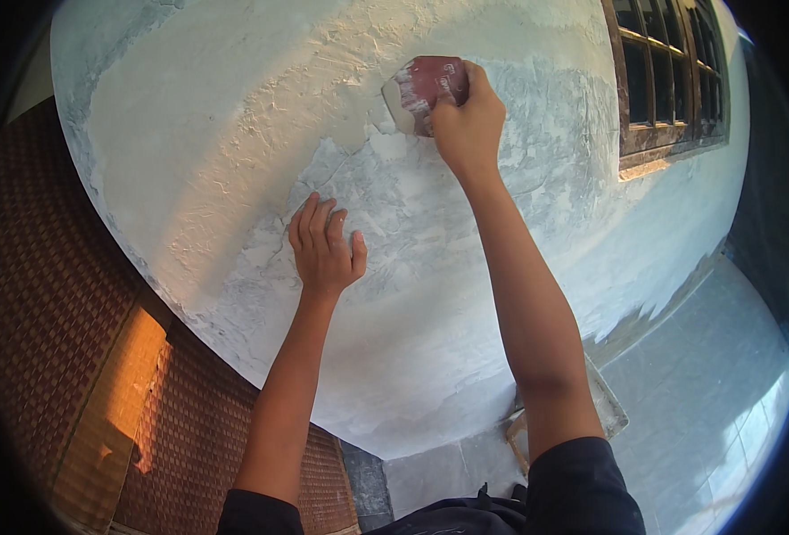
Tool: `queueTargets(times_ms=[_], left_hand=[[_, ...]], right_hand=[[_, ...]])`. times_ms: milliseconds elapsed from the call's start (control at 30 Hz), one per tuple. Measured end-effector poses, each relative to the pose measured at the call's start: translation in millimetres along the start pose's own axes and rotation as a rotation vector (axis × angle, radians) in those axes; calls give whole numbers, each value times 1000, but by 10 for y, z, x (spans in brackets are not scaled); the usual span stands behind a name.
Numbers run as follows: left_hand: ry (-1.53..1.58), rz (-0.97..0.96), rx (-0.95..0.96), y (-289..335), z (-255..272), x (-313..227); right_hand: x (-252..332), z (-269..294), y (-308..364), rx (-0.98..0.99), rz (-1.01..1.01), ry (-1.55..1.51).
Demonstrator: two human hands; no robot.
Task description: The person applies putty from a bucket onto a wall and smooths it with a scraper tool.
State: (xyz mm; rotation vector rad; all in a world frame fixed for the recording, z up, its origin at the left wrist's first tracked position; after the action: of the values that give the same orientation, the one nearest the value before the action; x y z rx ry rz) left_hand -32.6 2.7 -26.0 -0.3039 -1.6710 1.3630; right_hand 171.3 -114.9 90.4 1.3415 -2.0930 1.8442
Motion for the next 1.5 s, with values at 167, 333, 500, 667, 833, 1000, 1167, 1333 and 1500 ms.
queueTargets(times_ms=[167, 333, 500, 667, 833, 1000, 1167, 1333, 1500], left_hand=[[2, -14, -5, -17, 3, 9], [8, -1, 14, 27, 29, 8], [4, -4, 21, 2, 29, -33], [-23, -92, 58, 41, -32, -37], [137, -108, 76, 110, -238, -589], [509, -25, 160, 133, -533, -1661], [725, -6, 265, 239, -769, -2538], [914, 43, 454, 519, -934, -3319], [1051, 108, 745, 852, -1002, -4013]], right_hand=[[168, -145, 197, 163, 224, 30], [-64, 7, 3, -72, -98, 39], [-331, 358, 20, -117, -91, 28], [-590, 720, 197, 57, -269, -154], [-903, 1231, 389, 118, -406, -117], [-1285, 1841, 598, 129, -524, -61], [-1586, 2500, 846, 112, -701, -60], [-2078, 3232, 1246, 61, -821, -19], [-2498, 3913, 1683, 48, -908, 159]])
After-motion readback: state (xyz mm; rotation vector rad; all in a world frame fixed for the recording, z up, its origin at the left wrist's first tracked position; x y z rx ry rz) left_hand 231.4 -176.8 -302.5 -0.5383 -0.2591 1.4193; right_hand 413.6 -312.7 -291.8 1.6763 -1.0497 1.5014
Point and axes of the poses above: each hand's wrist, its own y-axis away from the middle knuckle, its own z-axis out of the back of the hand, x = y × z, the point moved 2 cm from there along -y, towards the middle knuckle, and after that the axes turned 5 degrees about y, right-handed, at the moved point
